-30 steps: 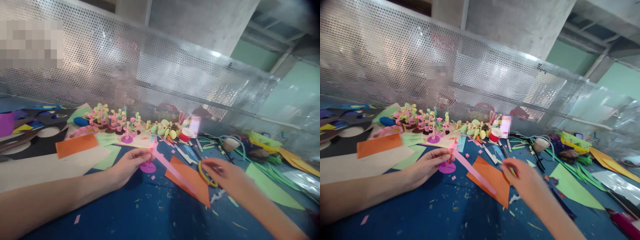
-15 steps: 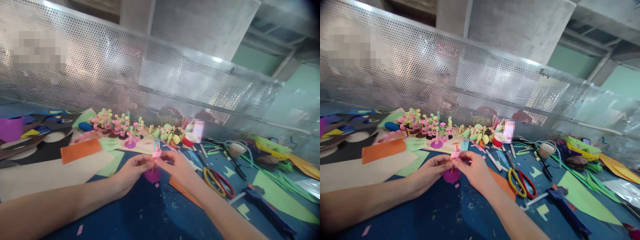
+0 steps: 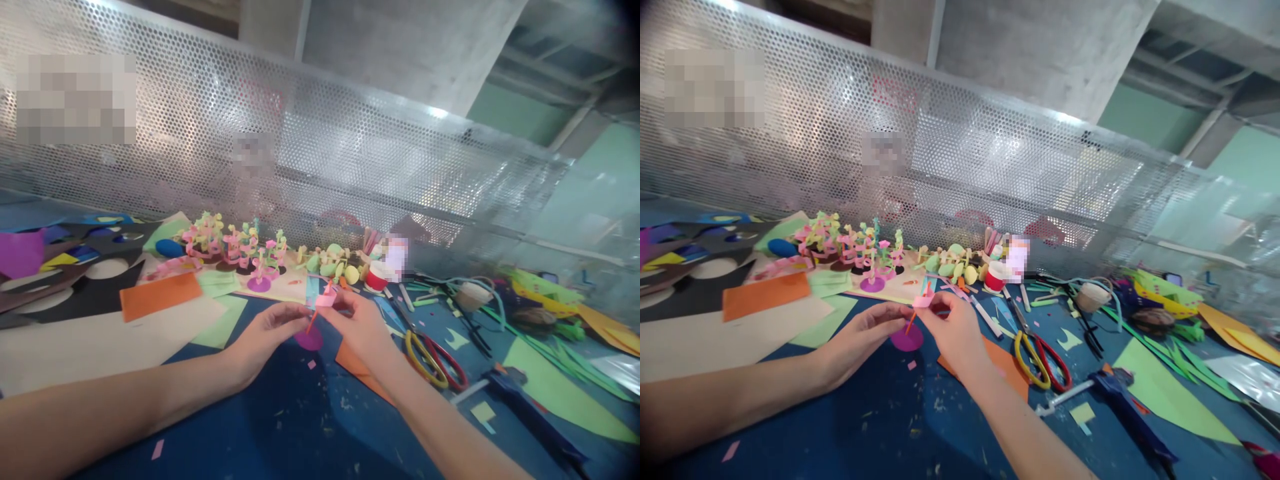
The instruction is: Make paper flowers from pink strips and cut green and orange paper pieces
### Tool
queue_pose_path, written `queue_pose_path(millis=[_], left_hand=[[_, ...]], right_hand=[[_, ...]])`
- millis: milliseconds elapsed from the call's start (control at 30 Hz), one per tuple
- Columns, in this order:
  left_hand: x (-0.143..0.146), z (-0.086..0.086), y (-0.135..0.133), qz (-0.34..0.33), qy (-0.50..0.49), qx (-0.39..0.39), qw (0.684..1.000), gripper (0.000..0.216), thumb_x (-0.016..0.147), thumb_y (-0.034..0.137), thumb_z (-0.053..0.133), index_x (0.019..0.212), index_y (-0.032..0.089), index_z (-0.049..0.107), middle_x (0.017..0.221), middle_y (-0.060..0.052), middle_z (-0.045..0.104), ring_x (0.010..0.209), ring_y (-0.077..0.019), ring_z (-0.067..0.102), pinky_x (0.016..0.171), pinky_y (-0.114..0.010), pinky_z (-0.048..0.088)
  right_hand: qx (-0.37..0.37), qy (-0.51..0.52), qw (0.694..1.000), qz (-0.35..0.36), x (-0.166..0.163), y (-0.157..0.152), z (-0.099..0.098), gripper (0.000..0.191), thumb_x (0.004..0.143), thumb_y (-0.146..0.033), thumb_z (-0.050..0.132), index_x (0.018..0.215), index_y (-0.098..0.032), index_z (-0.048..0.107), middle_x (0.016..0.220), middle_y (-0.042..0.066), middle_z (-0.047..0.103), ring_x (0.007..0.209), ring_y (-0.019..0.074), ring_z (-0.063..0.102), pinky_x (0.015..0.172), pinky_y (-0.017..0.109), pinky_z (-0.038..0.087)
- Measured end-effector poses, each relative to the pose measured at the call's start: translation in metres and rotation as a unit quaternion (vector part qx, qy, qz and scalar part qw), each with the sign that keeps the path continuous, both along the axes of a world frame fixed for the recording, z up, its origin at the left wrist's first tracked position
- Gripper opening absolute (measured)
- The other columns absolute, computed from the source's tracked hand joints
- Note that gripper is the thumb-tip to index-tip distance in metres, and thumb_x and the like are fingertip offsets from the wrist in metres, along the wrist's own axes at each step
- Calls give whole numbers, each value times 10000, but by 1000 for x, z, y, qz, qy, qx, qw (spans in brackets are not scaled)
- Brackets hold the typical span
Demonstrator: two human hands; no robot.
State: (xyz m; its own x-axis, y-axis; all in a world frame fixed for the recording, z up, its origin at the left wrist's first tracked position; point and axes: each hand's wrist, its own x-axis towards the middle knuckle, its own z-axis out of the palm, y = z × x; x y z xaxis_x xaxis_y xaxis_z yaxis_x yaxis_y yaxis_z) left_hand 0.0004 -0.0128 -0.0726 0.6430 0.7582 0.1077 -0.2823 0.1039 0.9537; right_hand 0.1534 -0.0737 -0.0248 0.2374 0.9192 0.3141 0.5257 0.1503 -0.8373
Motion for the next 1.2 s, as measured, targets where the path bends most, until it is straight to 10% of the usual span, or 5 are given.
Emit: queue_pose_path(millis=[267, 500, 700, 1000, 1200], left_hand=[[0, -2, 1, -9, 49, 39, 998, 194, 724, 279, 671, 880, 190, 597, 851, -6, 622, 778, -147, 586, 745, -259, 422], [1, 1, 2, 8, 25, -56, 998, 165, 651, 242, 732, 762, 164, 638, 767, 0, 660, 745, -137, 600, 773, -268, 424], [1, 4, 2, 32, -14, -147, 988, 177, 596, 229, 777, 705, 160, 657, 755, -22, 698, 805, -171, 640, 817, -290, 437], [1, 3, 4, 32, 20, -119, 992, 133, 631, 232, 749, 726, 170, 681, 763, -2, 673, 731, -122, 605, 722, -232, 422], [1, -9, 7, 30, 54, -9, 998, 152, 683, 252, 696, 807, 166, 683, 783, -12, 656, 717, -127, 559, 690, -239, 403]], right_hand=[[-45, 136, 990, -6, 2, 6, -14, 317, 722, -406, 626, 896, -142, 645, 831, 56, 668, 771, 190, 607, 709, 308, 469], [-198, 125, 964, 126, 18, -10, 18, 349, 826, -351, 555, 1132, -186, 530, 948, 58, 678, 925, 174, 627, 828, 308, 460], [-188, -142, 966, 103, 50, -22, 39, 99, 880, -225, 431, 974, -238, 459, 990, 45, 653, 847, 167, 629, 749, 322, 475], [-126, -285, 935, 171, 36, -40, 34, 355, 849, -106, 429, 1054, -325, 618, 1078, -18, 647, 963, 165, 595, 833, 315, 465], [11, -556, 806, 200, 4, -48, 32, 149, 866, -184, 512, 918, -218, 648, 837, 24, 666, 825, 192, 562, 724, 337, 415]])
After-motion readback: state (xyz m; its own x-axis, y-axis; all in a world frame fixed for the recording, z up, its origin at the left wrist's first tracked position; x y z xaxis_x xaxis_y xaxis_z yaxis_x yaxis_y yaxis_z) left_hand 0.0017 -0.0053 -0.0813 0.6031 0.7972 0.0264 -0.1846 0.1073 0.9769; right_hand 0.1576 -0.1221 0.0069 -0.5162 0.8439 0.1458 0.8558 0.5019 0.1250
